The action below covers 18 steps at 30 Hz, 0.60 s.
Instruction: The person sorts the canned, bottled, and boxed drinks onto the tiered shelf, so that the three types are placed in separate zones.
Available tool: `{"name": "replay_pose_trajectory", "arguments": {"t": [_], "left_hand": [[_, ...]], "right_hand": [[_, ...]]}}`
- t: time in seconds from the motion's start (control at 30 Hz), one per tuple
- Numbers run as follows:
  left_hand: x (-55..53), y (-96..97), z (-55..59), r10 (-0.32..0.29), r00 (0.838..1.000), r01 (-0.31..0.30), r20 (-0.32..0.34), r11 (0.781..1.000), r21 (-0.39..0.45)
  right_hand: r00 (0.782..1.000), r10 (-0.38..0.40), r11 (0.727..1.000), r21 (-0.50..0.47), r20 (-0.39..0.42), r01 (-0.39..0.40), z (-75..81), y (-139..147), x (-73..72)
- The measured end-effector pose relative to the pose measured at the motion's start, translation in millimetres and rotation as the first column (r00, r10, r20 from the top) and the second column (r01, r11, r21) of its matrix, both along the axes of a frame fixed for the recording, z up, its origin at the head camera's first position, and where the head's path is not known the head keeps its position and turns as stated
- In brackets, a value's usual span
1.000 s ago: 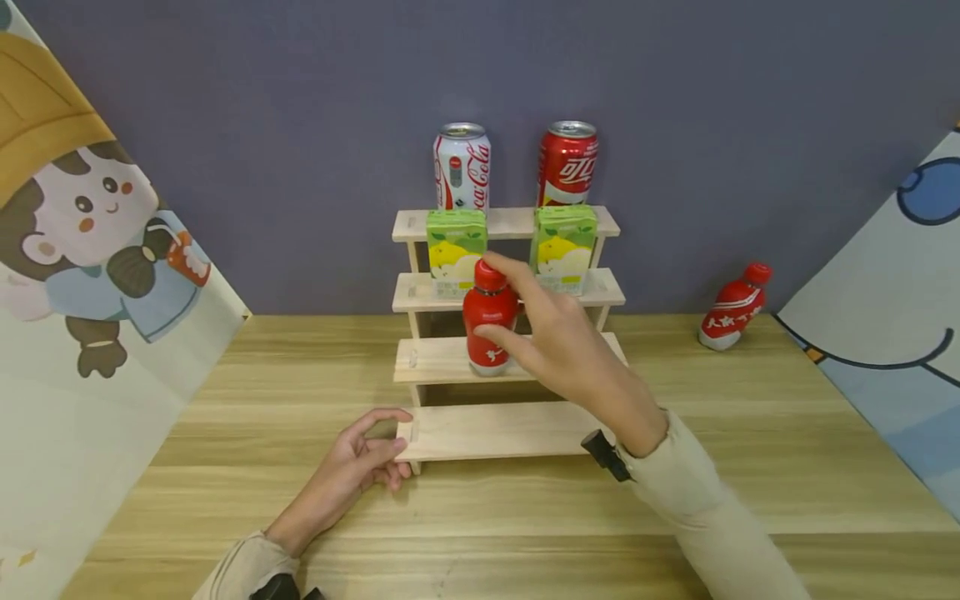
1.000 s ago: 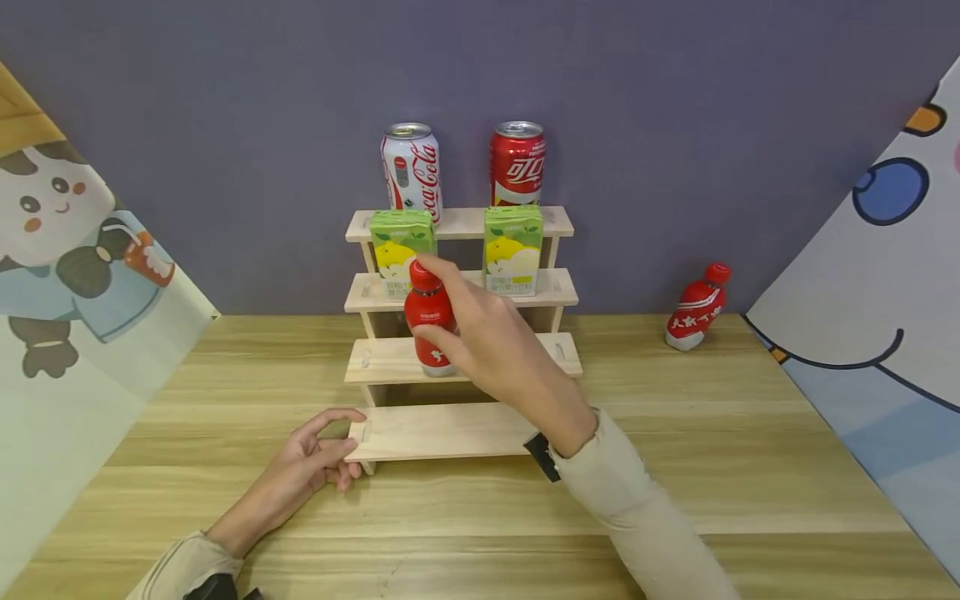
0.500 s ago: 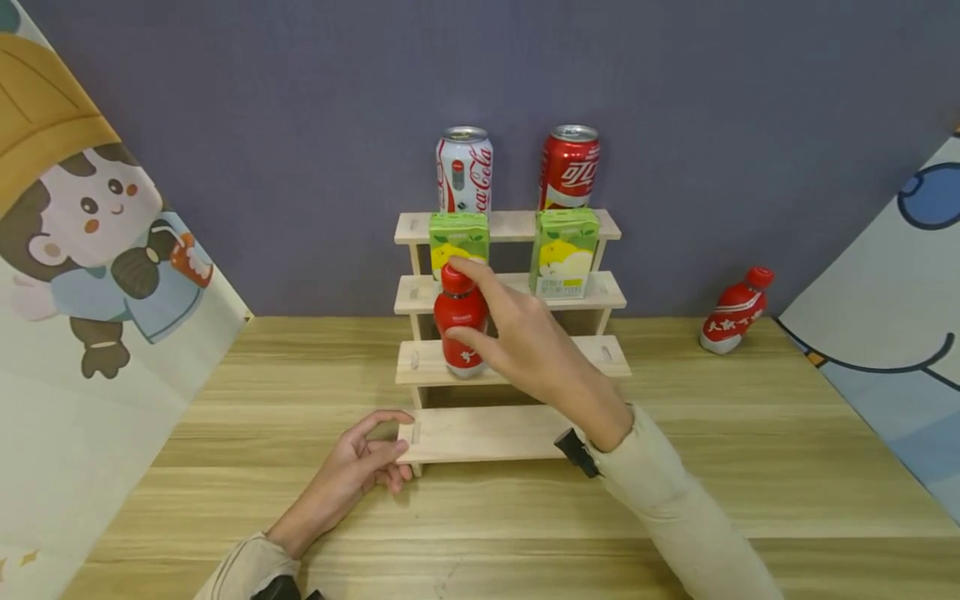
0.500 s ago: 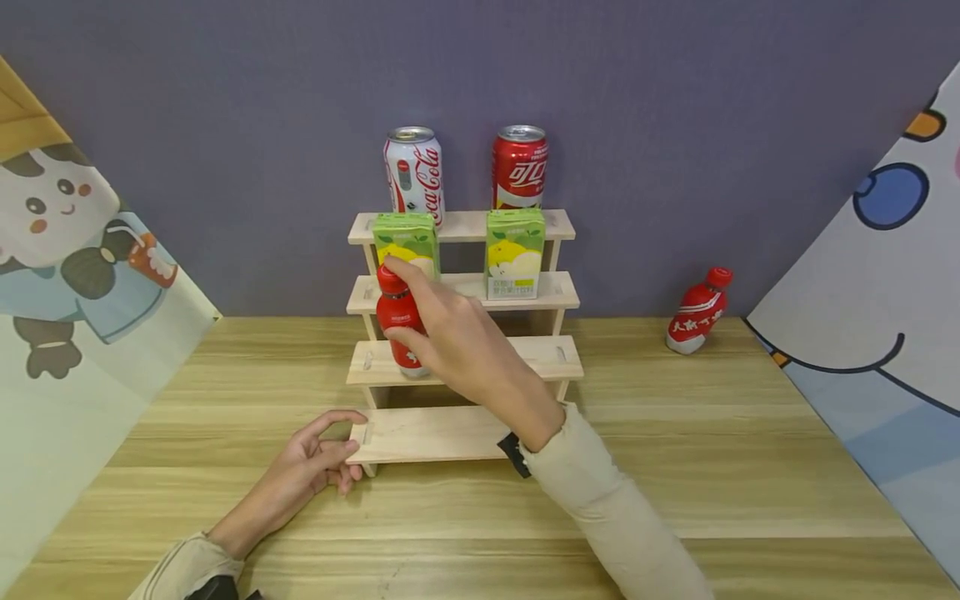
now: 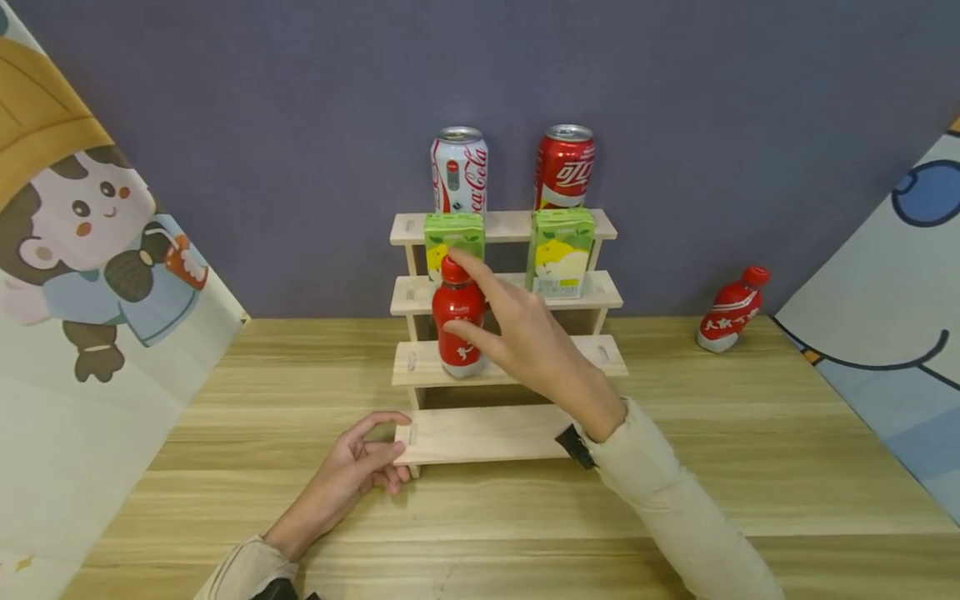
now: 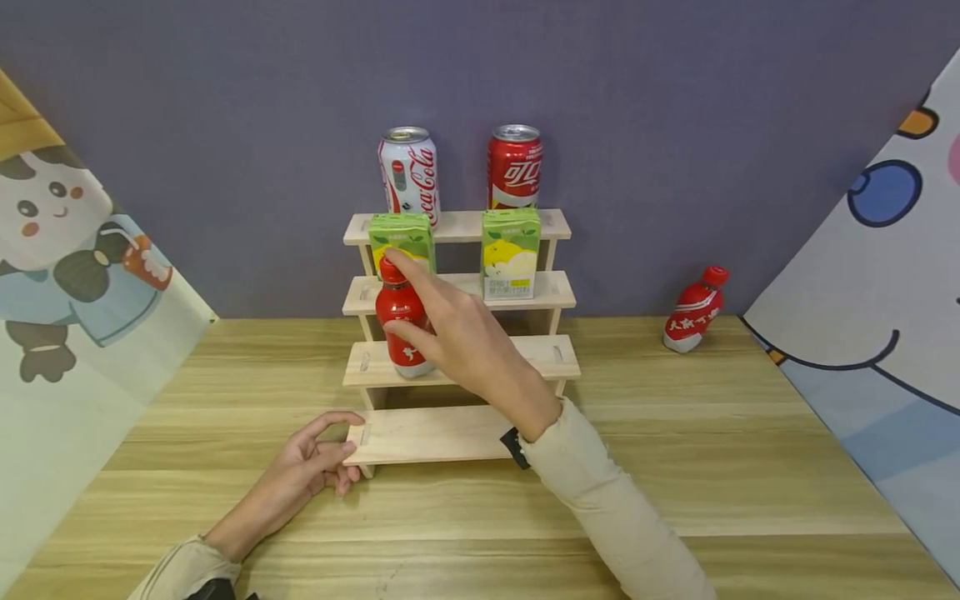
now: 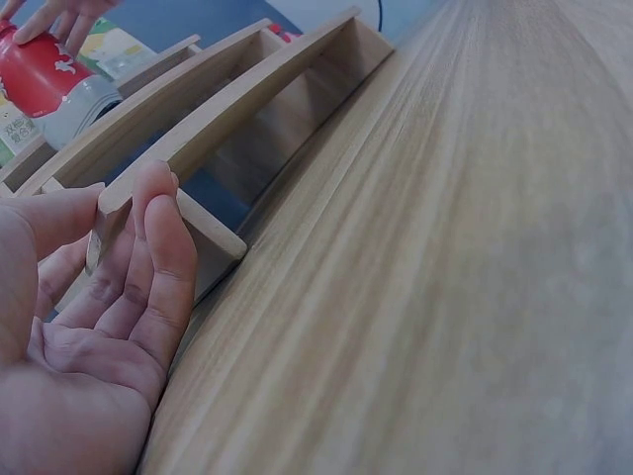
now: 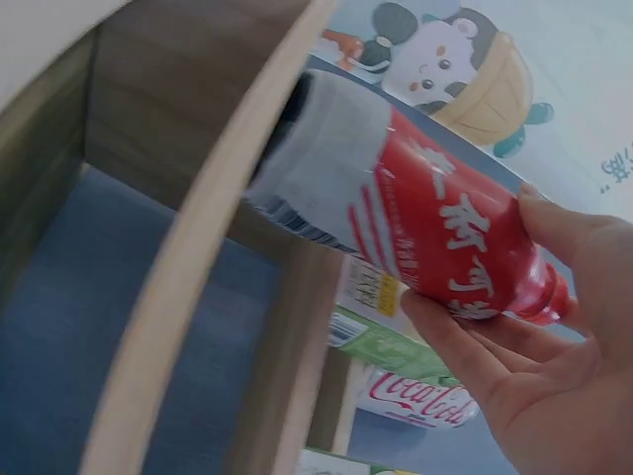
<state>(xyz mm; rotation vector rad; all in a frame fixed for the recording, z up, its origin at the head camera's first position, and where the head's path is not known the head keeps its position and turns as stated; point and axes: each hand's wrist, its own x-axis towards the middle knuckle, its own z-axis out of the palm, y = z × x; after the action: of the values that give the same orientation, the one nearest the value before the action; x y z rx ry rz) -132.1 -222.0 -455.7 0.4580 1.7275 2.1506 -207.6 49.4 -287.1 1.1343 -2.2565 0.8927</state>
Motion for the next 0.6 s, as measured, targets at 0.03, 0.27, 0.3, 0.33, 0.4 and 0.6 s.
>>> {"name": "replay_pose_trajectory", "arguments": {"t": [0.03, 0.27, 0.3, 0.33, 0.4, 0.6], "left_hand": [[0.0, -0.1, 0.4, 0.001, 1.000, -0.001, 0.003, 1.000, -0.002], [-0.1, -0.2, 2.1, 0.003, 1.000, -0.003, 0.010, 1.000, -0.006], [0.0, -0.2, 2.1, 0.003, 1.000, -0.003, 0.012, 1.000, -0.006], [0.1, -0.1, 2.1, 0.002, 1.000, -0.002, 0.013, 1.000, -0.005], [0.1, 0.0, 1.6, -0.001, 1.000, 0.001, 0.012, 1.000, 0.001], [-0.2, 0.4, 0.0, -0.009, 1.000, 0.009, 0.000, 1.000, 0.016]], "right_hand": [[1.000, 0.001, 1.000, -0.006, 0.005, -0.001, -1.4, 0, -0.6], [0.999, -0.008, 1.000, -0.008, 0.032, 0.008, -9.4, 1, -1.2], [0.999, -0.009, 1.000, -0.005, 0.035, 0.009, -10.0, 1, -0.6], [0.999, -0.009, 1.000, -0.002, 0.036, 0.009, -10.6, 1, -0.1], [0.999, -0.009, 1.000, 0.003, 0.036, 0.009, -12.2, 3, 0.8], [0.998, -0.050, 0.998, 0.048, 0.037, 0.048, -19.0, 9, 5.4]]}}
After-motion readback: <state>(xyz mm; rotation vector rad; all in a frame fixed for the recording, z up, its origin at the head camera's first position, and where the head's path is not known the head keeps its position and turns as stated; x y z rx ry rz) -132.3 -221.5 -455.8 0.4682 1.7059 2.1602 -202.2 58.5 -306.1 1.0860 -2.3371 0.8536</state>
